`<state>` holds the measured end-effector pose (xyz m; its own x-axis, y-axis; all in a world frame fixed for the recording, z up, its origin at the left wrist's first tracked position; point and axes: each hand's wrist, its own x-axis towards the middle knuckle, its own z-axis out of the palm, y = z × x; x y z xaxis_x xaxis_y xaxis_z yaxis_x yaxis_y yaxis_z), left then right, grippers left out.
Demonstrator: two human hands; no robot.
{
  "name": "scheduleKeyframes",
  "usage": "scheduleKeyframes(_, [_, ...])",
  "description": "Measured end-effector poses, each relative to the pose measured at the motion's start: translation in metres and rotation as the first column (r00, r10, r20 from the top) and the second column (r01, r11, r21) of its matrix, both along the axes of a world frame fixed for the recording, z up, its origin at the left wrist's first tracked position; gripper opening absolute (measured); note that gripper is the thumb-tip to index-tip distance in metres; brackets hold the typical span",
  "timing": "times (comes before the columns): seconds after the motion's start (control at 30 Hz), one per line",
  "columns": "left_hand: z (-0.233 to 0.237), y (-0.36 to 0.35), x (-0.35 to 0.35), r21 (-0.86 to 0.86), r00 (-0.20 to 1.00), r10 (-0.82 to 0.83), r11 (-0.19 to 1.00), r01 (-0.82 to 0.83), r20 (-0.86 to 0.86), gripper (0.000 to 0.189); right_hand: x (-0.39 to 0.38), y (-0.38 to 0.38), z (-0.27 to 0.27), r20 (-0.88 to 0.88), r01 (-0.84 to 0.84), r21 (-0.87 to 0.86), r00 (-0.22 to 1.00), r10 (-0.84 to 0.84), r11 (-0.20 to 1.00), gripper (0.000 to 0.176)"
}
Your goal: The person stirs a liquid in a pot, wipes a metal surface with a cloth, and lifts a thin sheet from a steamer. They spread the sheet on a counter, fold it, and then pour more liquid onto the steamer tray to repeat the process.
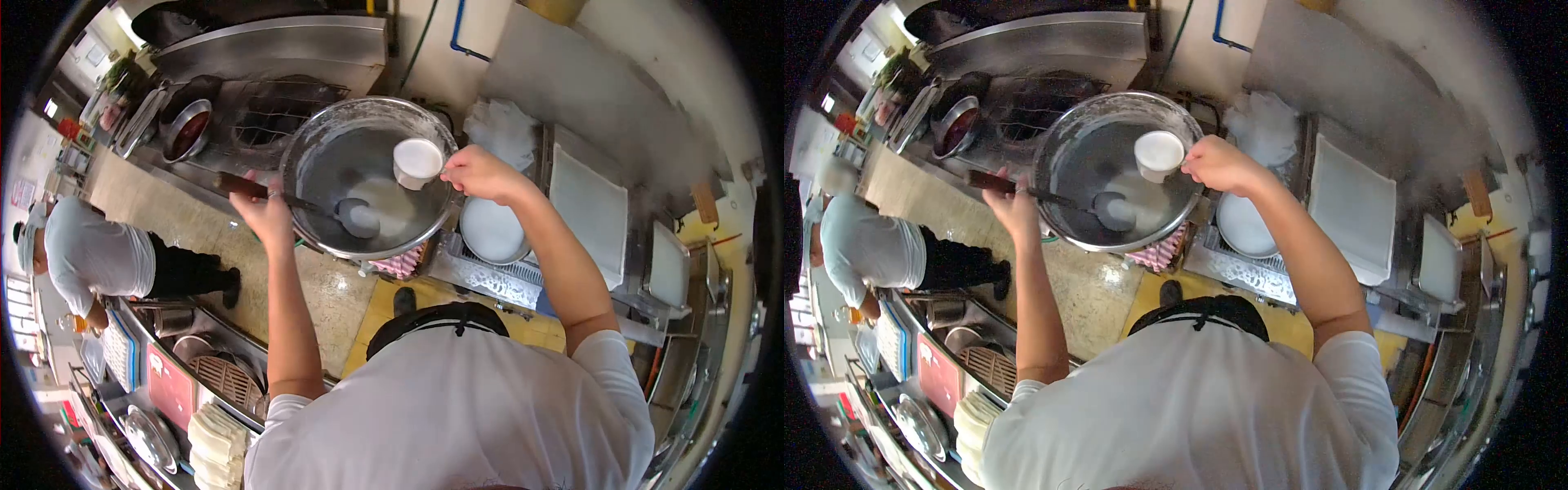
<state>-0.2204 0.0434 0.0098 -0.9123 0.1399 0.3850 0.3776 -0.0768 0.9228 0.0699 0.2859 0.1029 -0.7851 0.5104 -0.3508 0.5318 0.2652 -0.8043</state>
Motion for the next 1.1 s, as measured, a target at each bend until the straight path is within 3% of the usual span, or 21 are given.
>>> scheduleKeyframes(0.03, [-0.001, -0.004, 0.002, 0.051, 0.998, -0.043, 0.998, 0.041, 0.050, 0.063, 0.005, 0.002, 0.003, 0.004, 0.010, -0.024, 1.000, -0.010, 1.000, 0.024])
scheduleKeyframes(0.07, [-0.013, -0.009, -0.006, -0.016, 0.998, -0.034, 0.999, 0.033, -0.047, 0.066, 0.011, 0.003, 0.005, 0.007, 0.021, -0.047, 1.000, -0.020, 0.999, 0.025])
scheduleKeyframes(0.13, [-0.010, -0.018, 0.010, -0.168, 0.996, 0.074, 0.982, -0.081, -0.052, 0.067, 0.026, 0.005, 0.010, -0.010, 0.075, -0.078, 0.997, -0.076, 0.994, 0.026])
scheduleKeyframes(0.27, [-0.019, -0.054, 0.065, 0.072, 1.000, 0.010, 0.997, -0.009, -0.014, 0.044, 0.069, 0.016, 0.026, -0.052, 0.147, -0.063, 0.987, -0.150, 0.987, 0.026])
scheduleKeyframes(0.33, [-0.016, -0.062, 0.105, 0.051, 0.987, -0.038, 0.998, 0.047, -0.155, 0.032, 0.101, 0.028, 0.027, -0.078, 0.175, -0.054, 0.981, -0.179, 0.983, 0.025])
scheduleKeyframes(0.43, [0.007, -0.037, 0.188, 0.161, 0.967, -0.249, 0.954, 0.253, -0.045, 0.028, 0.154, 0.045, 0.023, -0.131, 0.266, -0.135, 0.950, -0.283, 0.955, 0.021])
scheduleKeyframes(0.5, [0.004, -0.017, 0.226, 0.110, 0.901, -0.433, 0.897, 0.428, 0.027, 0.028, 0.194, 0.055, 0.020, -0.147, 0.341, -0.151, 0.920, -0.362, 0.928, 0.023])
scheduleKeyframes(0.6, [0.017, 0.030, 0.284, 0.033, 0.771, -0.626, 0.779, 0.627, 0.121, 0.032, 0.259, 0.070, 0.001, -0.134, 0.472, -0.132, 0.863, -0.487, 0.872, 0.027])
scheduleKeyframes(0.73, [0.011, 0.080, 0.343, -0.057, 0.664, -0.732, 0.664, 0.746, 0.154, 0.033, 0.347, 0.092, -0.031, -0.077, 0.594, -0.138, 0.792, -0.606, 0.793, 0.025])
scheduleKeyframes(0.87, [0.001, 0.119, 0.405, -0.129, 0.600, -0.776, 0.586, 0.800, 0.195, 0.031, 0.421, 0.115, -0.076, -0.037, 0.707, -0.166, 0.692, -0.721, 0.688, 0.023])
scheduleKeyframes(1.1, [-0.003, 0.153, 0.497, -0.228, 0.579, -0.779, 0.534, 0.814, 0.242, 0.027, 0.516, 0.168, -0.161, -0.034, 0.766, -0.187, 0.621, -0.783, 0.615, 0.014])
